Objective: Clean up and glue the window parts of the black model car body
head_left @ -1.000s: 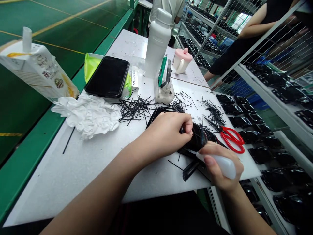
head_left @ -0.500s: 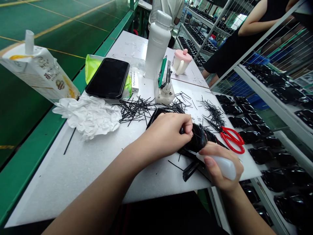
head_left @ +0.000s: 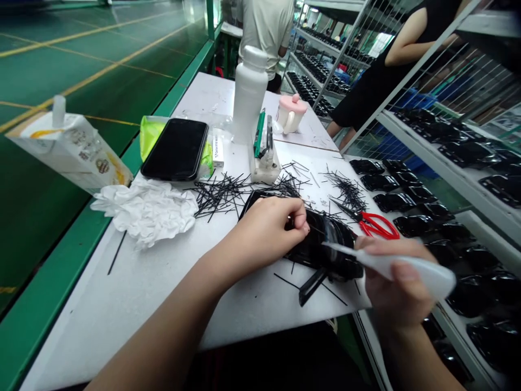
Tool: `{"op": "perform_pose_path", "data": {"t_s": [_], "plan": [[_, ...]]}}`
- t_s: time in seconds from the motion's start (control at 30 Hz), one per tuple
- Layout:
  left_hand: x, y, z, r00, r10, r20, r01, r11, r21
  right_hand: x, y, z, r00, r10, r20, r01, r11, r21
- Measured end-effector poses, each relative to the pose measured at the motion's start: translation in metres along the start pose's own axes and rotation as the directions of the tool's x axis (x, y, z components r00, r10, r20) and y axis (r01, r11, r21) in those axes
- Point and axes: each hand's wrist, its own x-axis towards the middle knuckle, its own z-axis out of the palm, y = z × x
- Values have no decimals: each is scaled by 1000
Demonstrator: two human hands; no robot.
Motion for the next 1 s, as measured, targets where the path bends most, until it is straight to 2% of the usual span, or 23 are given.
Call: {"op": "perform_pose_path", "data": {"t_s": [0.07, 0.13, 0.17, 0.23, 0.33, 0.43, 0.53, 0.63, 0.73, 0.8, 0.87, 0.9, 1.0], "plan": [[0, 2, -1, 1000, -18, 8, 18, 1000, 3, 18, 3, -18, 984, 54, -169, -52, 999, 17], [0, 4, -2, 999, -36, 16, 36, 999, 18, 41, 17, -44, 957, 107, -269, -135, 987, -87], [0, 6, -2, 999, -41, 21, 40, 999, 29, 52, 28, -58, 952, 149, -268, -197, 967, -162], [1, 8, -2, 998, -41, 41, 39, 998, 46, 70, 57, -87, 939, 295, -178, -339, 881, -330], [1, 13, -1, 996, -50, 75, 45, 997, 66, 84, 104, -114, 898, 423, -120, -434, 805, -404], [1, 17, 1, 993, -57, 107, 46, 994, 95, 91, 139, -118, 880, 471, -61, -443, 766, -466], [0, 20, 1, 989, -52, 137, 41, 995, 87, 96, 154, -112, 872, 489, 1, -414, 740, -530], [-1, 21, 0, 988, -55, 144, 48, 998, 48, 95, 148, -112, 878, 478, -11, -392, 706, -589], [-1, 20, -1, 986, -60, 153, 61, 998, -2, 80, 118, -113, 899, 436, -35, -348, 666, -660], [-1, 19, 0, 986, -69, 149, 74, 997, -30, 60, 91, -109, 901, 428, 69, -267, 672, -691], [-1, 19, 1, 989, -77, 126, 82, 996, -41, 38, 69, -100, 859, 435, 270, -152, 720, -677], [-2, 19, 2, 991, -75, 112, 80, 996, -40, 28, 62, -95, 845, 422, 330, -105, 734, -671], [-5, 22, 4, 995, -60, 84, 63, 998, -28, 8, 59, -85, 840, 377, 391, -22, 743, -669]]}}
